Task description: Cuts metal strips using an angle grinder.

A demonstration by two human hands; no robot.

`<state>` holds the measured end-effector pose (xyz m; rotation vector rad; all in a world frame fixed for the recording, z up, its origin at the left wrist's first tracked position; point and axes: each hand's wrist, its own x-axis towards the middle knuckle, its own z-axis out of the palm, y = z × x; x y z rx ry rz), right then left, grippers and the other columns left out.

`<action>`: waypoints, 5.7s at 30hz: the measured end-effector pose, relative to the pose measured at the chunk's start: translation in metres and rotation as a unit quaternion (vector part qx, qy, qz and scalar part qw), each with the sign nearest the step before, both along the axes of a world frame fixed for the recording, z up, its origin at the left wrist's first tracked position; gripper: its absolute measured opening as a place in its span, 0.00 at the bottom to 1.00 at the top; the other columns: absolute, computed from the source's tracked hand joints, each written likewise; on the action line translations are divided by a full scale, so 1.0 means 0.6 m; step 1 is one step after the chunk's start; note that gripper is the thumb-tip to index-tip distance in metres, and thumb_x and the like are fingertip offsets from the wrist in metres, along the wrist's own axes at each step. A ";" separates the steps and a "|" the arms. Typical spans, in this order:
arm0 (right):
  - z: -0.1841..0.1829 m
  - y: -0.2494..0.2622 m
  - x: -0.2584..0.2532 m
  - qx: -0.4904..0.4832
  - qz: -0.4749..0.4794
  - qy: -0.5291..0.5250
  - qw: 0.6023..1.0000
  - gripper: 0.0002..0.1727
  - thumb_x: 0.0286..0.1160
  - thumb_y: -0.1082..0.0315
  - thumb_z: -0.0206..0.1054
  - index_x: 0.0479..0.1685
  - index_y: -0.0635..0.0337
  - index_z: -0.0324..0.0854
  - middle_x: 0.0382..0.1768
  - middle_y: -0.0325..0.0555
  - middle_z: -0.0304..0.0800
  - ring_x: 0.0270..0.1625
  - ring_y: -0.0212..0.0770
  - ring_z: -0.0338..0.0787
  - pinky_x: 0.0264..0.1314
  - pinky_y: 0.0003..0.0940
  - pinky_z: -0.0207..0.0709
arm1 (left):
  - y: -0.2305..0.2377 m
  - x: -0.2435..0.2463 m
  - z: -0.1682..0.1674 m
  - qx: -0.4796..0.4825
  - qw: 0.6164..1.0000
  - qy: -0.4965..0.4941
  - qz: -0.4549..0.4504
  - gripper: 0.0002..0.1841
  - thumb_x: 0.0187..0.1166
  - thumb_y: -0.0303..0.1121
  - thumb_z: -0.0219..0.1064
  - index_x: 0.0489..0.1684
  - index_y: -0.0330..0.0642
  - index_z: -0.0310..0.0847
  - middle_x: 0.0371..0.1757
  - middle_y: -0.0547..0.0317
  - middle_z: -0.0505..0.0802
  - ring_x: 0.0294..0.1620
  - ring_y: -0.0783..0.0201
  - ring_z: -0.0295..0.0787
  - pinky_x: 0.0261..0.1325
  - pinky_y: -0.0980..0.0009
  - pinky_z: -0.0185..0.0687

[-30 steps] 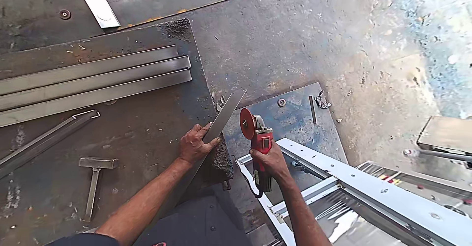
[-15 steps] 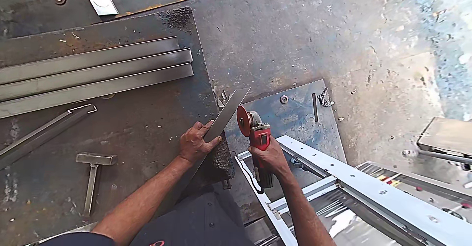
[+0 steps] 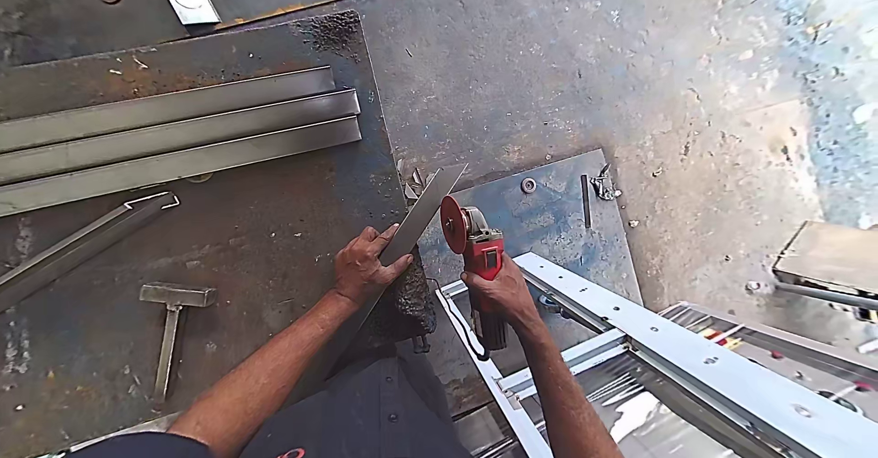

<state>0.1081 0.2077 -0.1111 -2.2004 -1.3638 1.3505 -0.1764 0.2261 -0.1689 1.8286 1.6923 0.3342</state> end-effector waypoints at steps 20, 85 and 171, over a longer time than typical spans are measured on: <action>-0.009 0.017 -0.013 0.039 0.005 -0.040 0.998 0.43 0.46 0.49 0.83 0.66 0.64 0.78 0.49 0.46 0.92 0.52 0.36 0.91 0.60 0.40 0.84 | -0.001 0.002 -0.001 0.005 1.000 0.008 -0.003 0.39 0.69 0.76 0.59 0.76 0.65 0.84 0.48 0.55 0.93 0.43 0.56 0.92 0.40 0.54 0.86; -0.033 0.044 -0.016 0.067 0.004 -0.036 0.997 0.41 0.44 0.52 0.85 0.64 0.63 0.78 0.45 0.46 0.93 0.48 0.36 0.92 0.56 0.42 0.86 | 0.000 0.002 0.007 -0.002 1.000 0.004 -0.012 0.39 0.72 0.75 0.57 0.78 0.65 0.82 0.50 0.51 0.93 0.45 0.53 0.92 0.41 0.51 0.86; 0.025 -0.032 -0.023 0.116 -0.149 0.104 0.976 0.36 0.45 0.57 0.84 0.58 0.64 0.80 0.40 0.44 0.94 0.40 0.37 0.95 0.46 0.38 0.93 | 0.005 0.003 0.015 -0.026 0.999 0.017 -0.020 0.40 0.72 0.75 0.56 0.79 0.65 0.81 0.54 0.53 0.92 0.48 0.54 0.92 0.44 0.52 0.87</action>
